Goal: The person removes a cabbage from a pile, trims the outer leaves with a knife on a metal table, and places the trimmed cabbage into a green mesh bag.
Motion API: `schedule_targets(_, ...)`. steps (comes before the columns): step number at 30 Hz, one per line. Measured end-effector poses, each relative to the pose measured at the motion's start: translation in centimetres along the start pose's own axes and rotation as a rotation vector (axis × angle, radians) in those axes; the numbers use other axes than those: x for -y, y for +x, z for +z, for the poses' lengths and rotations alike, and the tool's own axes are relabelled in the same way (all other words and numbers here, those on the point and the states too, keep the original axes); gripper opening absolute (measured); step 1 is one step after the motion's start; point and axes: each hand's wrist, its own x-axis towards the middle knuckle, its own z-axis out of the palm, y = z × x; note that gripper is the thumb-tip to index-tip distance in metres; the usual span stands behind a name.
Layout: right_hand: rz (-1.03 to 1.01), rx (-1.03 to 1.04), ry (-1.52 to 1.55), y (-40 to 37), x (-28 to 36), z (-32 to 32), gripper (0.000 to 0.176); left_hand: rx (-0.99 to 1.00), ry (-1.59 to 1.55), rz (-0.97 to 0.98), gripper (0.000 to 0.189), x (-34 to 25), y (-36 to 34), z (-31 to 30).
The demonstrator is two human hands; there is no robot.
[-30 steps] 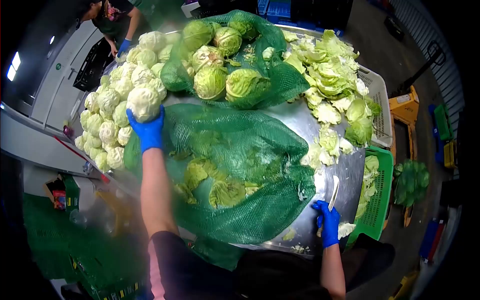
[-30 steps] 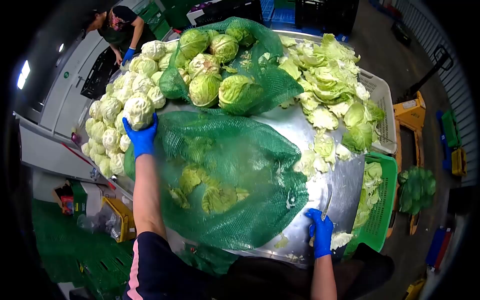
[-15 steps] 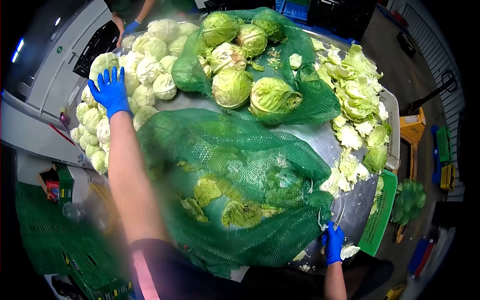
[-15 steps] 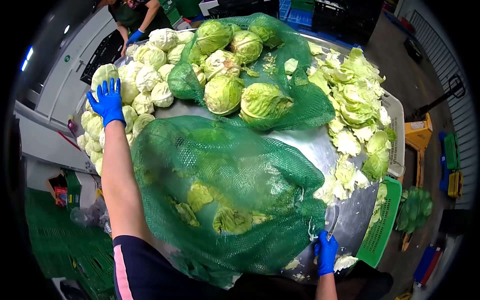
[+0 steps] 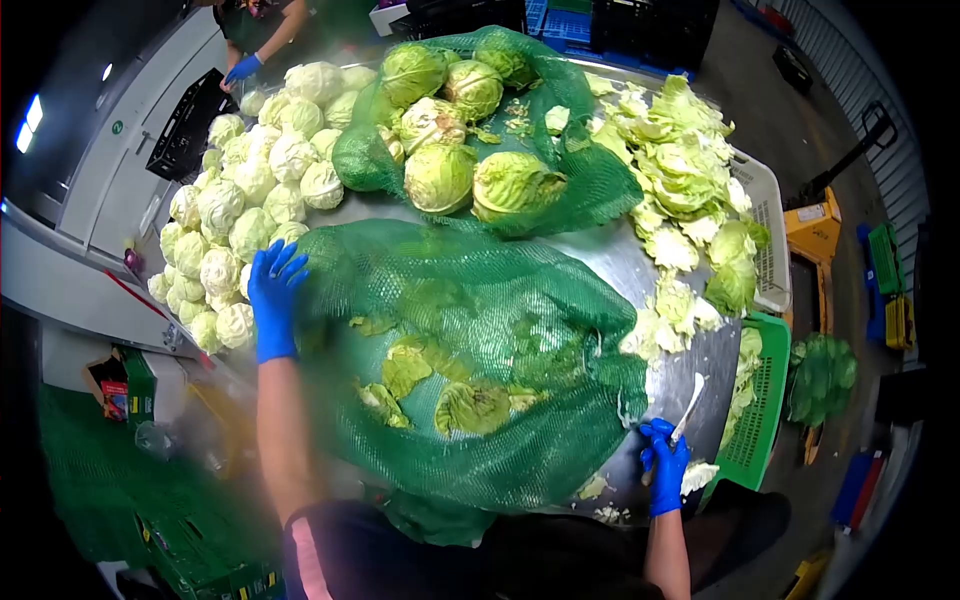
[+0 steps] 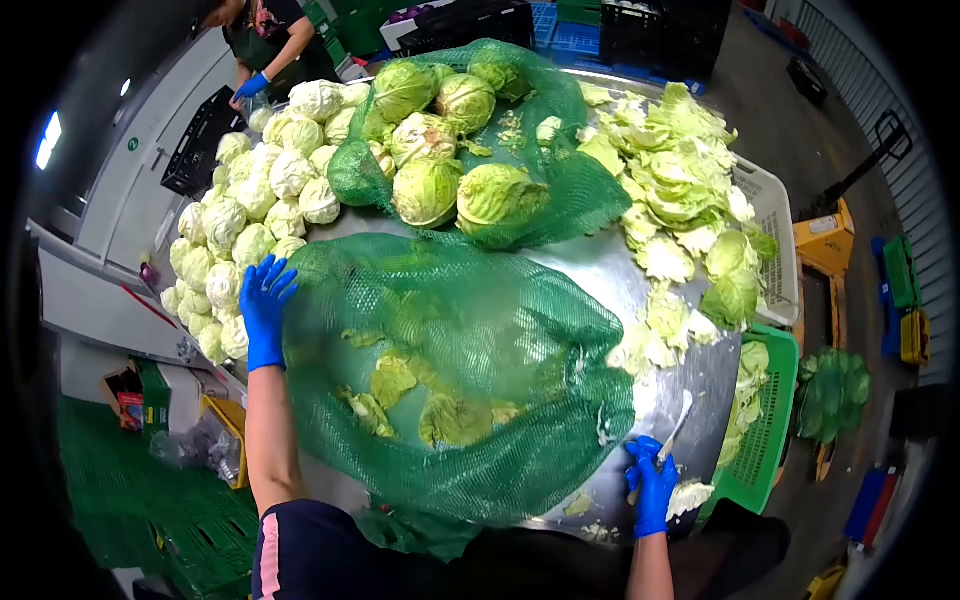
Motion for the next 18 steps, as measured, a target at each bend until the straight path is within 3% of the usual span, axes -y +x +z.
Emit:
schedule_targets(4, 0.013, 0.028, 0.098, -0.6, -0.6, 0.0, 0.023, -0.231, 0.398, 0.056, 0.047, -0.7, -4.4, -3.7)
schedule_targets(8, -0.004, 0.061, 0.125, -1.2, -0.6, -0.4, 0.024, -0.473, 0.546, 0.165, 0.040, -1.0, -7.9, -7.0)
schedule_targets(11, -0.013, 0.072, 0.104, -1.2, -1.0, -1.4, 0.026, -0.593, 0.983, 0.440, 0.064, 1.0, -7.0, -11.3)
schedule_targets(13, -0.010, 0.076, 0.116, -1.4, -1.4, -2.1, 0.026, -0.666, 1.264, 0.369, 0.081, 1.1, -8.2, -10.0)
schedule_targets(15, 0.011, 0.099, 0.109, -2.1, -1.1, -3.1, 0.025, -0.729, 1.380, 0.177, 0.092, 1.3, -9.8, -7.3)
schedule_targets(16, 0.004, 0.115, 0.102, -2.3, -1.4, -3.5, 0.025, -0.700, 1.331, 0.146, 0.094, 2.1, -10.2, -7.0)
schedule_targets(17, -0.004, 0.130, 0.093, -2.4, -1.7, -3.9, 0.025, -0.609, 1.014, 0.248, 0.078, 5.0, -8.4, -10.2)
schedule_targets(18, -0.014, 0.146, 0.079, -2.5, -1.8, -4.4, 0.025, -0.487, 0.934, 0.171, 0.064, 5.0, -8.2, -10.3)
